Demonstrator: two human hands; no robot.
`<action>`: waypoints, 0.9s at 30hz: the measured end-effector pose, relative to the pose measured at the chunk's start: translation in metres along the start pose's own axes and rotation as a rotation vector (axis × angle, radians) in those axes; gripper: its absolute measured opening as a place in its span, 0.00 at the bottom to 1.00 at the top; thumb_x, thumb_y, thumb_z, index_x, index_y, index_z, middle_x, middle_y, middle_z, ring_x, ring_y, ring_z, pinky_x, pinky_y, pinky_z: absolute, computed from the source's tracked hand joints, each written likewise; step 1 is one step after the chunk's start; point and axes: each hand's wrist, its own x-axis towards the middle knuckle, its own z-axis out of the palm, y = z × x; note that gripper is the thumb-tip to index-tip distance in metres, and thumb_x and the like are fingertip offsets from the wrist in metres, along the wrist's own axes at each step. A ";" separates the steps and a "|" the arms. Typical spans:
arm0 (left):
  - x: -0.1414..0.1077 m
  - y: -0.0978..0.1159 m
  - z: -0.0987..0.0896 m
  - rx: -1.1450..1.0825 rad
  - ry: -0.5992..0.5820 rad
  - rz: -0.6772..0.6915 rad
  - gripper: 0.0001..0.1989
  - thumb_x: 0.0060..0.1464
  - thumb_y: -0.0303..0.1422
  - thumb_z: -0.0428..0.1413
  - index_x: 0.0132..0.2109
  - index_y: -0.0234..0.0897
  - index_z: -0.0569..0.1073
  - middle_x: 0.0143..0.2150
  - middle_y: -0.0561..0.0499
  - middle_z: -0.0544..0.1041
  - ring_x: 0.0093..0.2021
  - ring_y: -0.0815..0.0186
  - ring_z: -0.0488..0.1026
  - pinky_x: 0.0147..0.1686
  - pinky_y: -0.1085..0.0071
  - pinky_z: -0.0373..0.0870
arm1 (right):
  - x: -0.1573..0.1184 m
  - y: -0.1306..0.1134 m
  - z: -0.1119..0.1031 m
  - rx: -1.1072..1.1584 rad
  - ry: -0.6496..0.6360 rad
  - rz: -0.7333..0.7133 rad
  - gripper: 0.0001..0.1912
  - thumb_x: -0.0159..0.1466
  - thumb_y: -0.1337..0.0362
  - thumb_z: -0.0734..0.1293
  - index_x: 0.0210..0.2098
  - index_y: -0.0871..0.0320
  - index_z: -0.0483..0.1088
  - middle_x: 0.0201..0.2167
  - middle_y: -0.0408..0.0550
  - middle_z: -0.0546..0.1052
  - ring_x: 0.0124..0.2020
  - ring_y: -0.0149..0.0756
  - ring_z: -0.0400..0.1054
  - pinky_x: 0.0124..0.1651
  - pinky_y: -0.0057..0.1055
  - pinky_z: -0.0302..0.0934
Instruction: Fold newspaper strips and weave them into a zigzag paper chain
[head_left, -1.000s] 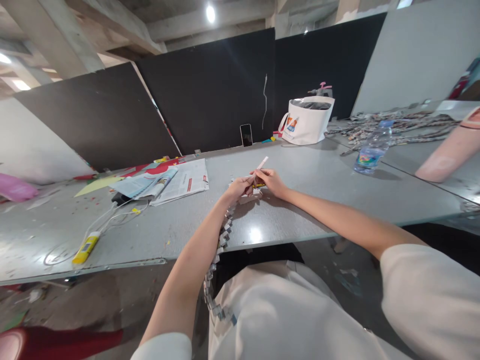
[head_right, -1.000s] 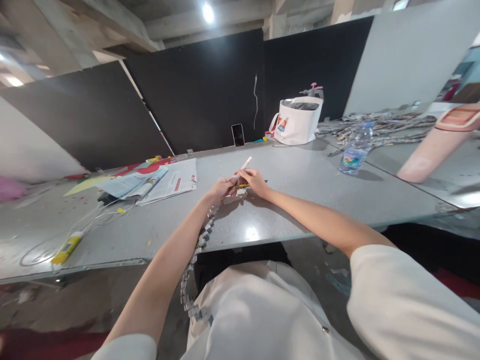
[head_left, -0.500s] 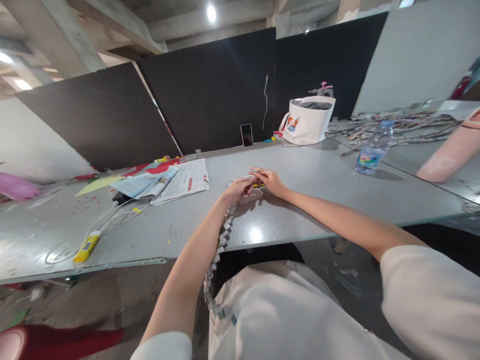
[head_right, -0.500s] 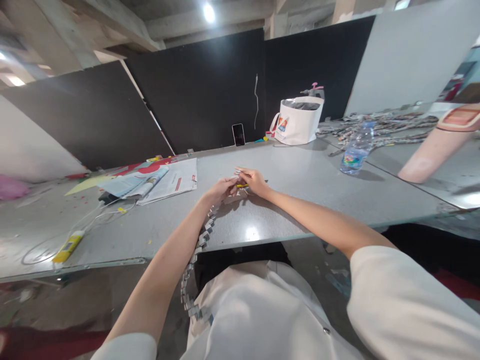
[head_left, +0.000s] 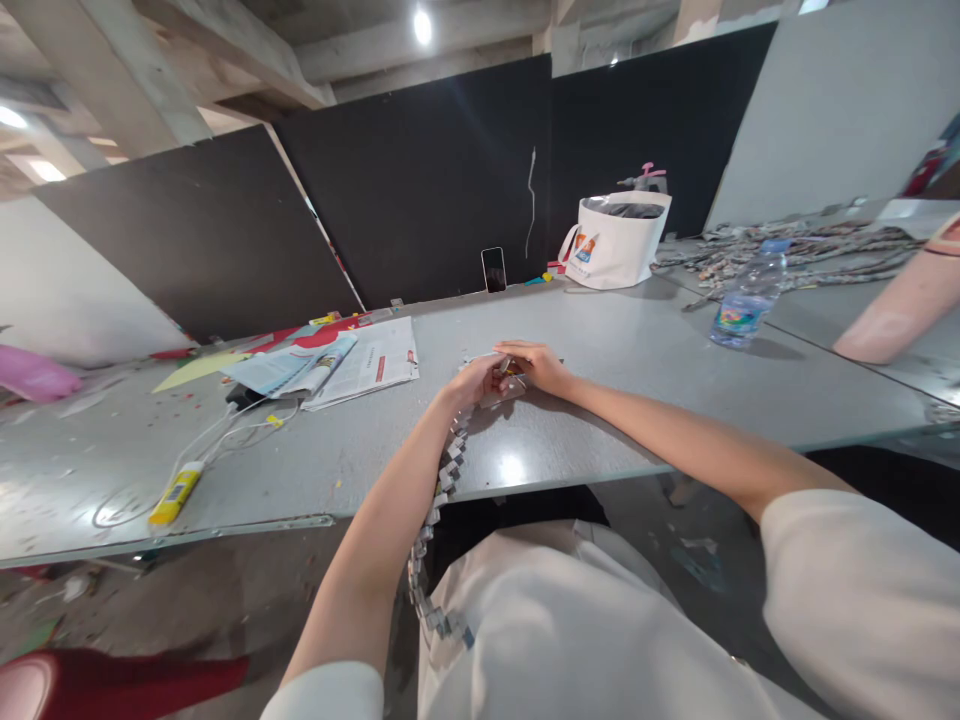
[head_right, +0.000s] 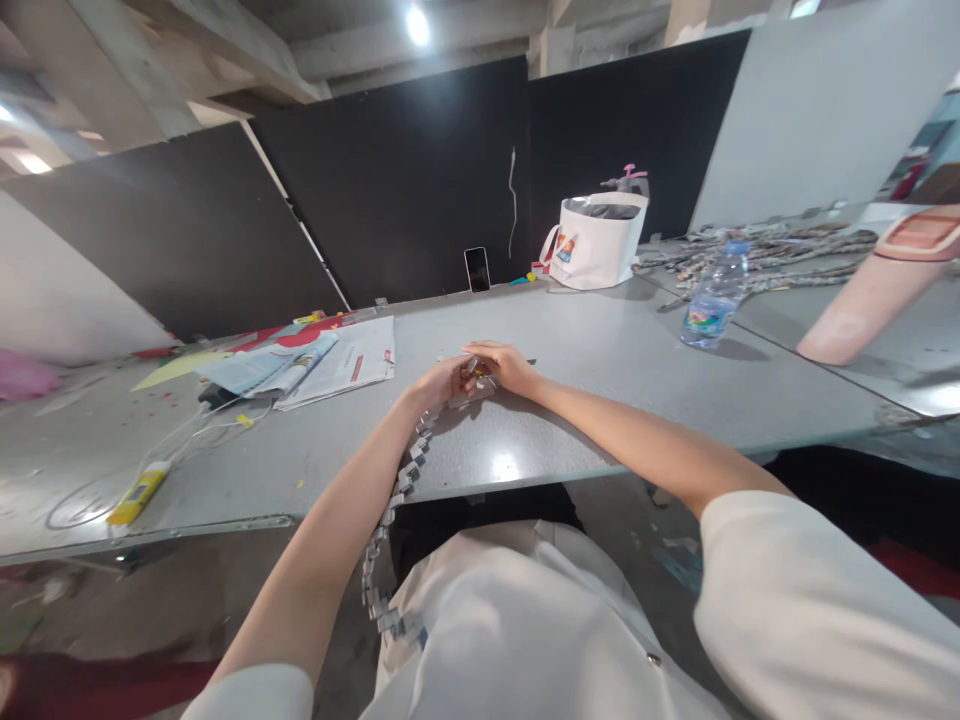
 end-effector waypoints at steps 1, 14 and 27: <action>0.000 0.000 0.000 0.007 -0.003 0.015 0.16 0.69 0.44 0.53 0.40 0.37 0.75 0.25 0.51 0.71 0.25 0.67 0.69 0.30 0.69 0.69 | 0.000 0.002 -0.001 -0.017 -0.009 -0.027 0.14 0.68 0.55 0.70 0.51 0.45 0.83 0.56 0.49 0.81 0.62 0.52 0.71 0.67 0.54 0.64; -0.001 0.000 0.001 0.052 0.039 0.040 0.18 0.67 0.46 0.60 0.39 0.33 0.75 0.25 0.50 0.74 0.27 0.68 0.74 0.34 0.70 0.72 | 0.000 -0.001 -0.001 -0.007 0.032 0.038 0.20 0.69 0.54 0.67 0.58 0.54 0.75 0.51 0.54 0.82 0.49 0.45 0.77 0.53 0.40 0.69; 0.000 -0.001 -0.002 0.115 0.004 0.031 0.20 0.63 0.48 0.62 0.38 0.33 0.78 0.27 0.47 0.76 0.28 0.67 0.74 0.34 0.70 0.72 | 0.003 0.001 -0.004 0.019 0.043 0.143 0.24 0.68 0.42 0.65 0.31 0.56 0.74 0.26 0.44 0.72 0.30 0.36 0.65 0.36 0.32 0.59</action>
